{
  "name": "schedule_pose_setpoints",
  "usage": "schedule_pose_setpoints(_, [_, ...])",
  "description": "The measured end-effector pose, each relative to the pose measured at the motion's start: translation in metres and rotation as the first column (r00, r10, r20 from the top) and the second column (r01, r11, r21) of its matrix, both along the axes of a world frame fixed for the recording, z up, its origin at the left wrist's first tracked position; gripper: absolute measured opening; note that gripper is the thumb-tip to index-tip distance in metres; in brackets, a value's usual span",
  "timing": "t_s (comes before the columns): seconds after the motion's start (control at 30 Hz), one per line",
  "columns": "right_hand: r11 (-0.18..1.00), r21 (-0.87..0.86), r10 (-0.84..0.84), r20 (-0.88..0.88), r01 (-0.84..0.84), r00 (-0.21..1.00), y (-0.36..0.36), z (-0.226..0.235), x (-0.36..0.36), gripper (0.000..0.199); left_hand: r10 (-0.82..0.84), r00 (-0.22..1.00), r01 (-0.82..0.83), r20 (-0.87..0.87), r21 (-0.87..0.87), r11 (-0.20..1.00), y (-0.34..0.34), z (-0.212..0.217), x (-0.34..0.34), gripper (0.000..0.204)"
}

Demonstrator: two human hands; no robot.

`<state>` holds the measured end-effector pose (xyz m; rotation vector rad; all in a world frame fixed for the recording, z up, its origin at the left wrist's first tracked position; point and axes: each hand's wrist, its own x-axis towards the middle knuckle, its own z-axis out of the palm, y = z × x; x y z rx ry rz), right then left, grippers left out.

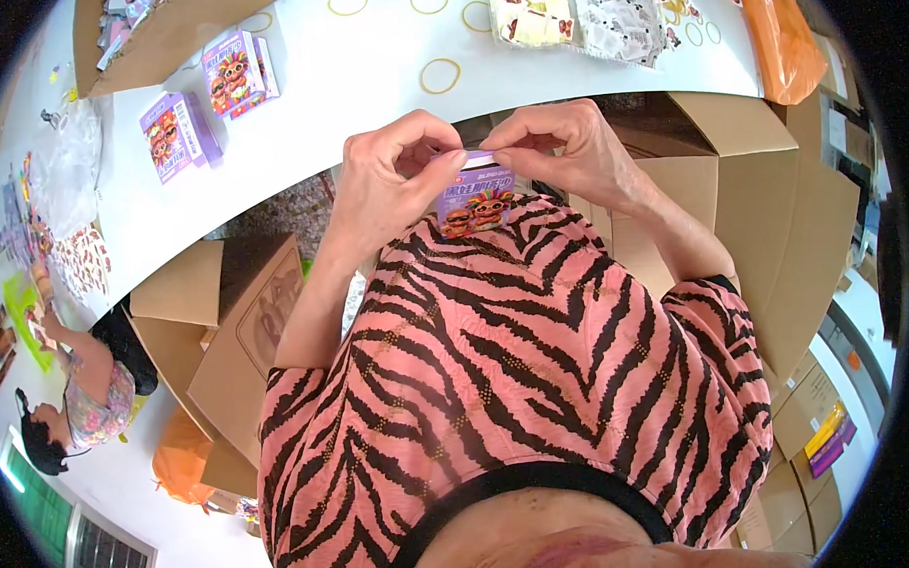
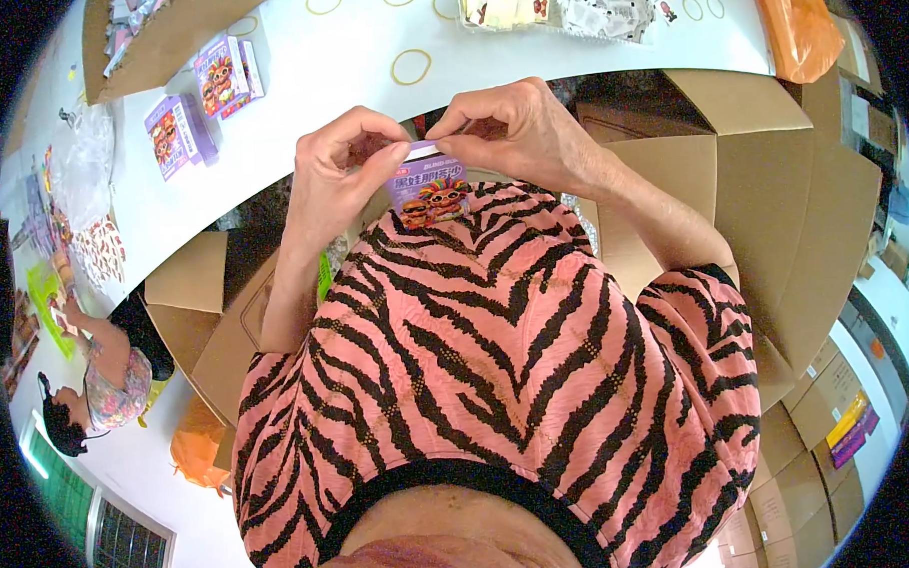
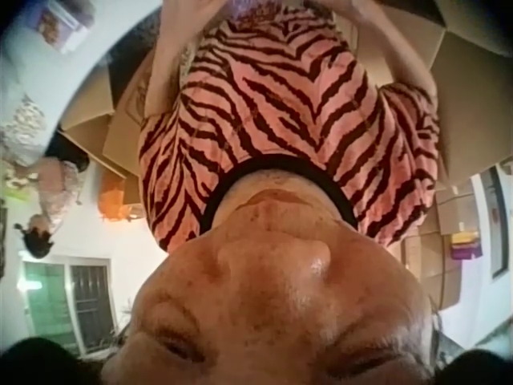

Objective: Packing small product boxes into a larger shipping carton.

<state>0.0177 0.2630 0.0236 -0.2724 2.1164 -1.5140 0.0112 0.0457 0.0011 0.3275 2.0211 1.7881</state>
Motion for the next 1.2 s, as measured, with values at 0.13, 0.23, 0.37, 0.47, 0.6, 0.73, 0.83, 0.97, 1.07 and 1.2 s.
schedule_pose_setpoints(0.13, [0.994, -0.016, 0.106, -0.11, -0.108, 0.988, 0.004, -0.006, -0.001, 0.011, -0.064, 0.997, 0.063, 0.045, 0.008, 0.998, -0.003, -0.001, -0.004, 0.006])
schedule_pose_setpoints(0.23, [0.986, -0.03, 0.154, -0.184, -0.162, 0.971, 0.009, -0.014, 0.0, 0.014, -0.096, 0.995, 0.097, 0.011, -0.063, 0.993, -0.004, 0.0, 0.001, 0.006])
schedule_pose_setpoints(0.37, [0.982, -0.026, 0.174, -0.294, -0.19, 0.94, 0.014, -0.022, 0.007, 0.016, -0.005, 0.95, -0.018, -0.311, -0.071, 0.997, -0.001, -0.003, 0.022, 0.011])
schedule_pose_setpoints(0.47, [0.981, -0.073, 0.149, -0.299, -0.179, 0.942, 0.014, -0.027, 0.013, 0.019, 0.046, 0.92, -0.076, -0.39, -0.062, 0.995, -0.001, -0.001, 0.032, 0.015])
schedule_pose_setpoints(0.6, [0.985, -0.083, 0.116, -0.318, -0.15, 0.941, 0.013, -0.031, 0.018, 0.02, 0.077, 0.935, -0.096, -0.345, -0.037, 0.995, -0.003, -0.004, 0.032, 0.015])
schedule_pose_setpoints(0.73, [0.984, 0.005, 0.157, -0.496, -0.178, 0.854, 0.013, -0.035, 0.014, 0.023, 0.077, 0.939, -0.105, -0.336, -0.065, 0.992, -0.001, -0.003, 0.029, 0.016])
schedule_pose_setpoints(0.83, [0.984, 0.004, 0.155, -0.525, -0.18, 0.837, 0.016, -0.036, 0.018, 0.022, 0.011, 0.86, -0.079, -0.511, -0.112, 0.991, -0.008, -0.007, 0.032, 0.013])
schedule_pose_setpoints(0.97, [0.983, -0.145, 0.01, -0.583, -0.116, 0.813, 0.008, -0.035, 0.017, 0.023, -0.02, 0.927, -0.037, -0.373, -0.144, 0.989, -0.017, -0.024, 0.037, 0.017])
schedule_pose_setpoints(1.07, [0.962, -0.228, 0.003, -0.535, -0.148, 0.845, 0.001, -0.035, 0.014, 0.025, -0.018, 0.884, -0.064, -0.467, -0.159, 0.985, 0.002, -0.007, 0.03, 0.02])
schedule_pose_setpoints(1.2, [0.965, -0.249, -0.049, -0.487, -0.085, 0.872, 0.005, -0.027, 0.025, 0.028, 0.015, 0.925, -0.048, -0.38, -0.078, 0.996, 0.008, -0.011, 0.041, 0.019])
